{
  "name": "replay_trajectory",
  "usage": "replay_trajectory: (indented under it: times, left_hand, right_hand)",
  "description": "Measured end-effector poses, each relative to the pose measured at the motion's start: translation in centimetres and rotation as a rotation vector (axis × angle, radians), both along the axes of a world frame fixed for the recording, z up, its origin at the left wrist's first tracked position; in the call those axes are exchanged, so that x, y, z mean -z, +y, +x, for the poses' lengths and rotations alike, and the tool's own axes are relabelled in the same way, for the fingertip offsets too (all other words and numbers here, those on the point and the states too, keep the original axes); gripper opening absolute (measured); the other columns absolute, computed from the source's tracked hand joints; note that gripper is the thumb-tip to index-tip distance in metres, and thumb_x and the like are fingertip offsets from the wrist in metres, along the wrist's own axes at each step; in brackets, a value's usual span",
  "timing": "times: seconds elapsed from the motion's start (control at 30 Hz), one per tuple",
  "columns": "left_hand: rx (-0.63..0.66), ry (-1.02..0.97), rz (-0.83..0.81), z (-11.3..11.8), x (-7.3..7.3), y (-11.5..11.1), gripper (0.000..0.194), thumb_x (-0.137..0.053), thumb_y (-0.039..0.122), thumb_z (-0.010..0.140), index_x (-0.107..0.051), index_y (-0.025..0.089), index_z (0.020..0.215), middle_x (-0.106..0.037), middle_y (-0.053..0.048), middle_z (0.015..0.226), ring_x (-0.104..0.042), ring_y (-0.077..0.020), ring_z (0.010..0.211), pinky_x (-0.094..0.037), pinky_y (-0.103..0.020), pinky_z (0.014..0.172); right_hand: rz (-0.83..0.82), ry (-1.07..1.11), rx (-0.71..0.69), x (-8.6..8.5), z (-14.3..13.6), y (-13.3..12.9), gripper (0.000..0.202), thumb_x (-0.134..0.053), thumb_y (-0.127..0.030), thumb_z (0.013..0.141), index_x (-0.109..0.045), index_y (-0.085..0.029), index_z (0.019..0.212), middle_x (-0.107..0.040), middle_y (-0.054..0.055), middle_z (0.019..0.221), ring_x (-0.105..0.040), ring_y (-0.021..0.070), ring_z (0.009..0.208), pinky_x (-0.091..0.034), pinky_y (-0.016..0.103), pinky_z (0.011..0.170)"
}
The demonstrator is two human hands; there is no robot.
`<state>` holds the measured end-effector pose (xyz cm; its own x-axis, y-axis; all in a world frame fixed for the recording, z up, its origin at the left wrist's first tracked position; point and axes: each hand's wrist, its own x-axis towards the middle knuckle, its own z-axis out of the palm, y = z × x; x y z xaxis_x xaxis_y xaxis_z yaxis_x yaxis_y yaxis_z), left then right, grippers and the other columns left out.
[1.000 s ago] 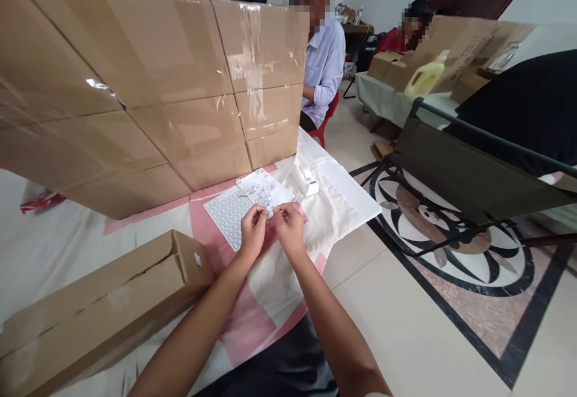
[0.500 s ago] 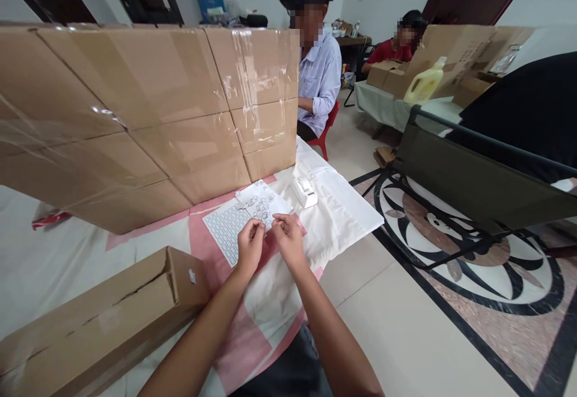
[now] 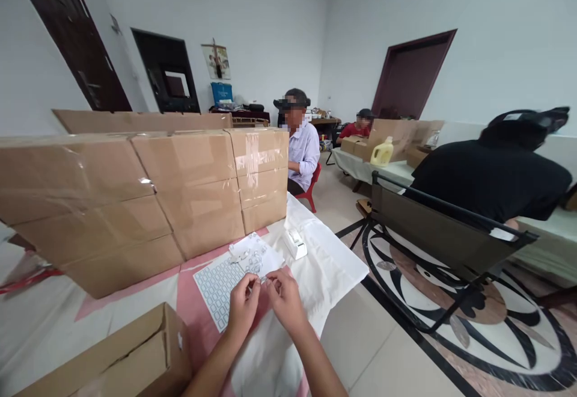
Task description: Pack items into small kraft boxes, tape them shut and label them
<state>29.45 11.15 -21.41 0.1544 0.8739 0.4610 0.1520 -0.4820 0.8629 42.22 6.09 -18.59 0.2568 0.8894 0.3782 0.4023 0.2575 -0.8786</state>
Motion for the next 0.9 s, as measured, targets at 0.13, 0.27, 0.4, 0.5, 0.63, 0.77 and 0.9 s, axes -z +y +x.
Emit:
replay_trajectory:
  times: [0.13, 0.27, 0.4, 0.5, 0.63, 0.77, 0.9]
  left_hand:
    - [-0.012, -0.015, 0.054, -0.7, -0.9, -0.7, 0.027, -0.050, 0.038, 0.093, -0.057, 0.022, 0.073, -0.057, 0.002, 0.064, -0.055, -0.0147, 0.060, -0.042, -0.025, 0.059]
    - [-0.005, -0.029, 0.085, -1.8, -1.6, -1.2, 0.028, -0.048, 0.038, 0.094, -0.056, 0.022, 0.073, -0.058, 0.002, 0.064, -0.056, -0.0146, 0.059, -0.043, -0.024, 0.059]
    - [0.038, -0.037, 0.079, -3.0, -2.4, -1.4, 0.027, -0.051, 0.040, 0.092, -0.055, 0.023, 0.072, -0.058, 0.002, 0.065, -0.055, -0.0151, 0.061, -0.044, -0.025, 0.063]
    - [0.047, -0.044, 0.053, -3.3, -2.9, -1.4, 0.028, -0.050, 0.043, 0.091, -0.054, 0.023, 0.071, -0.056, 0.001, 0.064, -0.054, -0.0160, 0.062, -0.044, -0.027, 0.064]
    - [0.034, -0.015, -0.016, -3.1, -3.2, -1.6, 0.026, -0.050, 0.043, 0.090, -0.064, 0.022, 0.084, -0.062, -0.001, 0.070, -0.059, -0.0188, 0.067, -0.046, -0.030, 0.069]
    - [0.040, 0.048, -0.127, -3.3, -2.6, -3.6, 0.043, -0.050, 0.037, 0.092, -0.062, 0.017, 0.128, -0.063, 0.001, 0.064, -0.061, -0.0209, 0.061, -0.047, -0.032, 0.062]
    - [0.109, 0.105, -0.175, -6.2, -1.5, -7.9, 0.043, -0.054, 0.039, 0.090, -0.066, 0.019, 0.127, -0.066, -0.001, 0.066, -0.063, -0.0206, 0.059, -0.050, -0.031, 0.058]
  right_hand:
    - [-0.004, -0.026, -0.108, -0.5, -0.5, -1.2, 0.019, -0.058, -0.020, 0.085, -0.072, -0.021, 0.099, -0.069, 0.004, 0.088, -0.060, 0.0173, 0.071, -0.047, 0.029, 0.064]
    - [-0.055, 0.042, -0.285, -1.0, -1.0, -2.3, 0.042, -0.068, -0.019, 0.079, -0.066, -0.027, 0.121, -0.070, 0.004, 0.100, -0.062, 0.0168, 0.072, -0.049, 0.029, 0.063]
    - [-0.039, 0.171, -0.246, -2.0, -2.1, -2.1, 0.021, -0.065, -0.037, 0.089, -0.072, -0.022, 0.103, -0.071, 0.005, 0.089, -0.064, 0.0189, 0.076, -0.051, 0.032, 0.070]
    - [-0.007, 0.060, -0.104, -3.2, -3.0, -1.6, 0.021, -0.064, -0.039, 0.091, -0.073, -0.021, 0.089, -0.069, 0.004, 0.082, -0.062, 0.0182, 0.074, -0.047, 0.031, 0.069]
    - [0.031, -0.176, 0.047, -4.4, -3.4, -1.7, 0.021, -0.055, -0.028, 0.094, -0.065, -0.020, 0.077, -0.060, 0.002, 0.074, -0.053, 0.0160, 0.068, -0.041, 0.030, 0.065]
    - [0.073, -0.058, 0.169, -4.5, -3.4, -1.8, 0.024, -0.050, -0.035, 0.098, -0.057, -0.020, 0.081, -0.055, 0.001, 0.075, -0.051, 0.0163, 0.068, -0.040, 0.030, 0.065]
    - [-0.026, 0.232, 0.025, -3.5, -4.3, -1.3, 0.034, -0.054, -0.052, 0.096, -0.056, -0.021, 0.082, -0.046, -0.003, 0.067, -0.041, 0.0132, 0.058, -0.034, 0.027, 0.055]
